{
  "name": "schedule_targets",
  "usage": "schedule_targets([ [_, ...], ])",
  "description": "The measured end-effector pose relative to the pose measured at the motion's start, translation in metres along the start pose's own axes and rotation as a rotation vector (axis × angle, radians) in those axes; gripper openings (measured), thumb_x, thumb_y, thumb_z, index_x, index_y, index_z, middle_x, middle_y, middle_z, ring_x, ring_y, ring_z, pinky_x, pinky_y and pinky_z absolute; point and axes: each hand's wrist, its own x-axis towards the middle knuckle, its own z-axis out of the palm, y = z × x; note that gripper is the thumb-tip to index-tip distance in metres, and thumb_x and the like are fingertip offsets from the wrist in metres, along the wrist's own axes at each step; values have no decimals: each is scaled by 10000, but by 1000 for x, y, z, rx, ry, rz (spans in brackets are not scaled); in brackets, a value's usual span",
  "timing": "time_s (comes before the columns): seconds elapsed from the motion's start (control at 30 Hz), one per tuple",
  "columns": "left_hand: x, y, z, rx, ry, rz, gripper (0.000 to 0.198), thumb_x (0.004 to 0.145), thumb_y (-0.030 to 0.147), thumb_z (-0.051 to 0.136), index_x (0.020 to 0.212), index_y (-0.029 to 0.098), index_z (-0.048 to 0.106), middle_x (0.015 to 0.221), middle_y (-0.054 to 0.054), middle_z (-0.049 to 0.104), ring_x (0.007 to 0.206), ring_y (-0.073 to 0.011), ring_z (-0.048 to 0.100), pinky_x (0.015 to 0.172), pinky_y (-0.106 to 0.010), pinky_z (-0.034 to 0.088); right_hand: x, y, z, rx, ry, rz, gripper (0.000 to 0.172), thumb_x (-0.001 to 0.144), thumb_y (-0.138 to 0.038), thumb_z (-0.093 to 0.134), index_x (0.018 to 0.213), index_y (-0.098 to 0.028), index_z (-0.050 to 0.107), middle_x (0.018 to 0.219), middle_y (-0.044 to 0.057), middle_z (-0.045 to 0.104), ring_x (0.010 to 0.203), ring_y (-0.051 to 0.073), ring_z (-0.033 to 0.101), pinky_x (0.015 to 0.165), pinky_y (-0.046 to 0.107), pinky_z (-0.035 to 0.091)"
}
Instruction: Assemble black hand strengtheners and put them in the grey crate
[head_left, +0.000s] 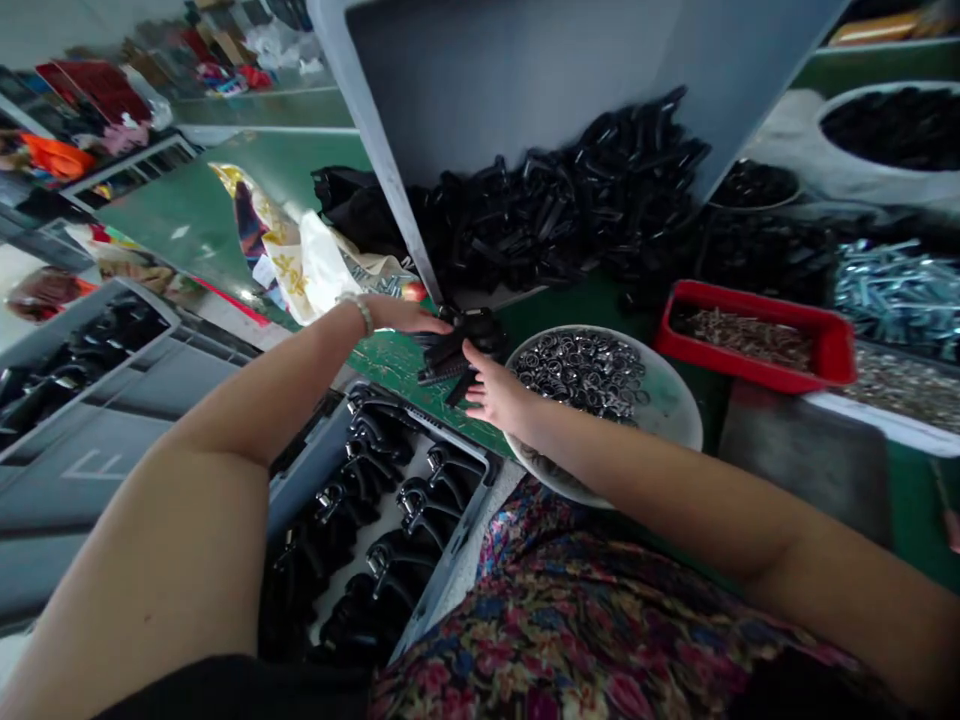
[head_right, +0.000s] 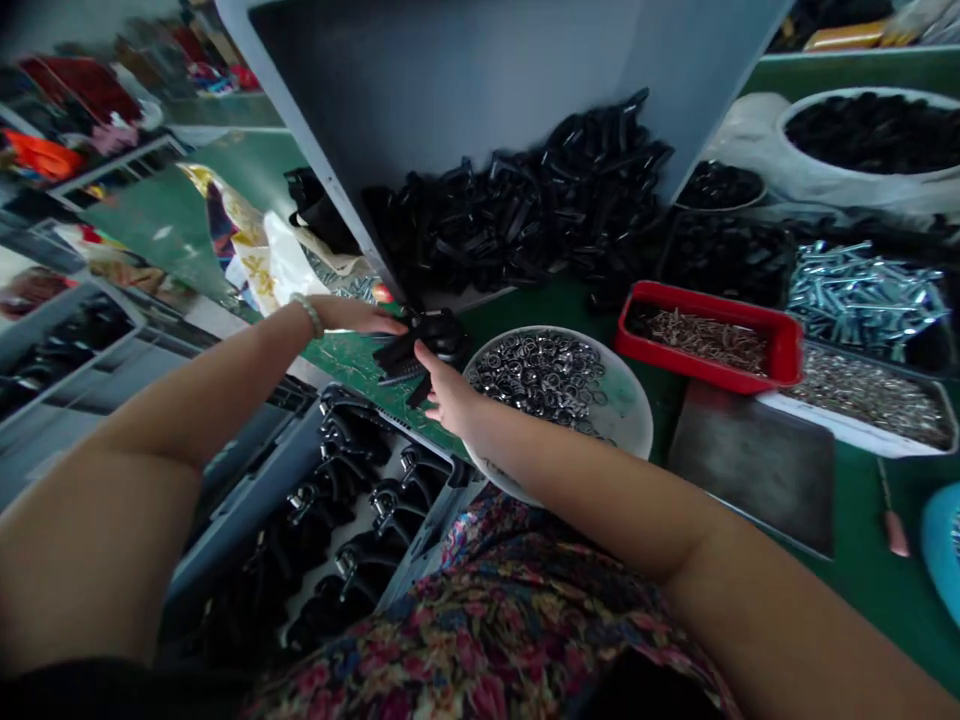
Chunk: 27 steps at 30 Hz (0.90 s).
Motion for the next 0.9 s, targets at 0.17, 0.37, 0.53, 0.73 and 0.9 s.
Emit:
schedule_targets([
  [0.17, 13, -9, 9, -411, -131, -310, 290, 752, 329, 697, 838, 53, 687, 779, -47, 680, 1021, -212, 611, 836, -281, 471, 12, -8, 9, -92, 14, -41, 903, 711, -811, 463, 1420, -260, 359, 1480, 153, 374, 1325, 335, 400, 1027, 562, 379],
  [0.37, -6, -26, 32, -770, -213, -327, 267, 704, 354, 731, 823, 115, 722, 698, -94, 680, 892, -265, 669, 751, -337, 524, 11, -18, 11, -150, 9, 9, 958, 706, -813, 438, 1403, -162, 356, 1419, 211, 417, 1273, 332, 446, 993, 545, 411],
  [0.53, -35, -37, 46, -918, -288, -309, 322, 715, 416, 725, 839, 119, 720, 687, -126, 686, 759, -253, 674, 729, -356, 532, 2, -16, 9, -188, -47, -28, 651, 778, -646, 496, 1281, -232, 491, 1324, 130, 535, 1141, 284, 538, 971, 518, 430],
  [0.73, -135, -49, 105, -1173, -50, -295, 434, 727, 358, 747, 1101, 155, 660, 852, -113, 735, 730, -239, 694, 768, -382, 550, -28, 28, 9, -439, -250, -136, 468, 766, -506, 556, 1154, -249, 600, 1215, 67, 636, 1169, 279, 525, 1031, 504, 362],
  [0.9, -241, -83, 198, -1669, 296, -339, 514, 781, 416, 690, 1226, 177, 594, 997, -93, 735, 974, -275, 686, 932, -400, 520, -29, 78, 41, -859, -612, -292, 503, 728, -435, 654, 1174, -203, 637, 1140, 77, 677, 1095, 290, 584, 980, 438, 416],
])
